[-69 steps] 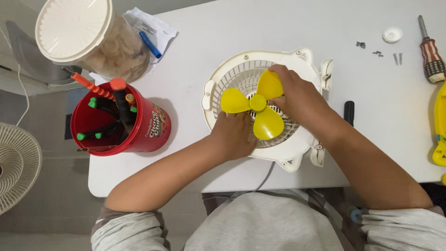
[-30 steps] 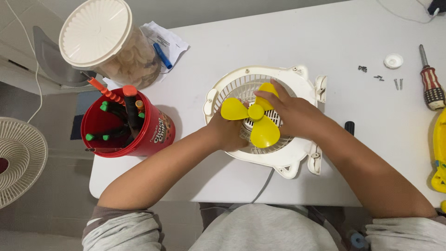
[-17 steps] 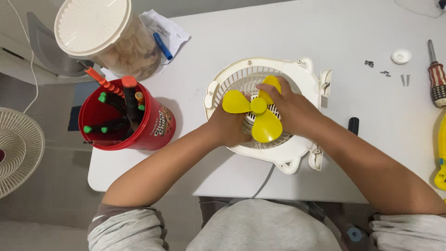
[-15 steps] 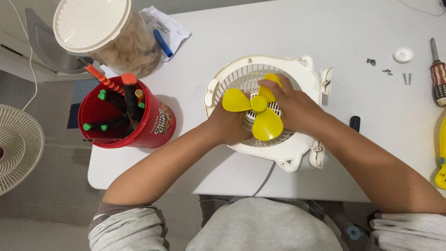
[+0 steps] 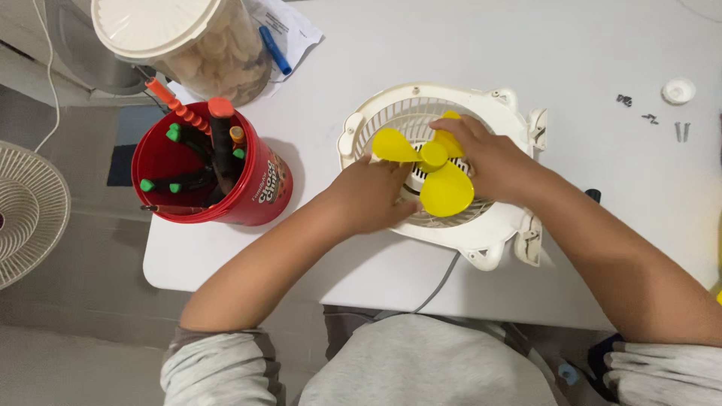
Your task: The person assembles a small electric fan by attaching a yellow fan blade to the motor housing. They use a screwdriver to tighten the central nut securing the blade, then manually spin the blade to check its movement.
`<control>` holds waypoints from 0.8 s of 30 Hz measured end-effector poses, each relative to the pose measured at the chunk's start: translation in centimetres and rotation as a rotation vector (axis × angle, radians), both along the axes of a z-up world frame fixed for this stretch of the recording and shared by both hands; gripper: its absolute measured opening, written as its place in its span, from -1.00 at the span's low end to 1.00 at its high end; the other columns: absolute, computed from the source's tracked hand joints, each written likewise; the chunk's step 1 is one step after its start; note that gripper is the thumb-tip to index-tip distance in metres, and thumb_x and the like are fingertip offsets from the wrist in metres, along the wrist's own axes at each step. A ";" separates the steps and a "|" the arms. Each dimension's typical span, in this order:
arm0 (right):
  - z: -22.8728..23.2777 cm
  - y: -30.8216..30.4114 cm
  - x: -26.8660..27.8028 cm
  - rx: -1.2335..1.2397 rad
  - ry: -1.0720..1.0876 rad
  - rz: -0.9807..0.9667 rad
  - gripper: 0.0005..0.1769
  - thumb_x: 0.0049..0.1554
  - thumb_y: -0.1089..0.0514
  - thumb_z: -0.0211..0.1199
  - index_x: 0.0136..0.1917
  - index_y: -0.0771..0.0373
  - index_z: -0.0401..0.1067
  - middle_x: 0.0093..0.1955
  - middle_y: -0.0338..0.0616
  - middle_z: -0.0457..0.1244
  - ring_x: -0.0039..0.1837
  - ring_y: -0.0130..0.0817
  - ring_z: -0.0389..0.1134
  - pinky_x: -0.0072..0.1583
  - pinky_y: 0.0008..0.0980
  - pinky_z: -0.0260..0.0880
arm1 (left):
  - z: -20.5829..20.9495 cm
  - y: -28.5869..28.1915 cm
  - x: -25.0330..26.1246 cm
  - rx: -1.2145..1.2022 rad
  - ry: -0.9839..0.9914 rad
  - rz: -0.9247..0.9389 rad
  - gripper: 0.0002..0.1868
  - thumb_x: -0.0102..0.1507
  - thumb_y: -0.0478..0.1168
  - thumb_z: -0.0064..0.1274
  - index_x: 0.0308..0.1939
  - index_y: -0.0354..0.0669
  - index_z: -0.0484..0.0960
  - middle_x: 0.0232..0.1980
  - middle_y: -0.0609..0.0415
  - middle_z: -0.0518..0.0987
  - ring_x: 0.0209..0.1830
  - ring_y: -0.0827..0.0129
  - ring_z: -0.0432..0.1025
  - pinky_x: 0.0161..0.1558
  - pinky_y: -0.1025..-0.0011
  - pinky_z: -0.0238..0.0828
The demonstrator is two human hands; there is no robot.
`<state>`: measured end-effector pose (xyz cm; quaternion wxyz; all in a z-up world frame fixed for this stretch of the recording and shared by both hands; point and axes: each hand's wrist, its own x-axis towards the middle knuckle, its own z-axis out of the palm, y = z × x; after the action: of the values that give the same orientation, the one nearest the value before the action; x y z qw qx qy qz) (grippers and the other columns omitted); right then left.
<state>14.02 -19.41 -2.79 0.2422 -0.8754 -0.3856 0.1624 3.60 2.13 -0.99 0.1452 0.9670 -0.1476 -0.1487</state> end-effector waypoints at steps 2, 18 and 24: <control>0.4 0.0 0.3 -0.022 0.049 -0.008 0.09 -0.16 0.10 0.51 0.53 -0.17 0.02 0.57 0.02 0.00 0.31 0.13 0.33 0.25 -0.06 0.40 | 1.4 0.4 -2.3 0.029 0.111 -0.016 -0.29 0.29 0.17 0.00 0.34 -0.26 0.42 0.25 -0.21 0.53 0.37 0.04 0.35 0.56 -0.04 -0.16; 2.9 1.7 -0.5 -0.206 0.204 -0.189 0.19 -0.19 0.09 0.58 0.55 -0.33 -0.01 0.60 -0.25 -0.03 0.05 -0.14 0.45 0.11 -0.21 0.50 | -2.0 0.8 -7.6 -0.182 -0.557 0.051 -0.71 0.14 -0.29 0.23 -0.05 -0.10 0.61 0.02 0.10 0.57 0.21 0.21 0.41 0.56 -0.18 -0.10; 2.5 1.7 -0.9 -0.209 0.177 -0.201 0.13 -0.17 0.17 0.57 0.51 -0.24 -0.01 0.60 -0.17 -0.05 0.02 -0.08 0.45 0.12 -0.18 0.49 | -2.6 0.7 -7.8 -0.150 -0.623 0.050 -0.72 0.16 -0.29 0.22 -0.05 -0.08 0.63 0.01 0.13 0.57 0.20 0.22 0.41 0.55 -0.14 -0.06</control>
<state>13.08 -17.74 -0.33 0.1978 -0.9123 -0.2541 0.2529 -4.22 2.87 -3.55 0.1677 0.9559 -0.1718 0.1693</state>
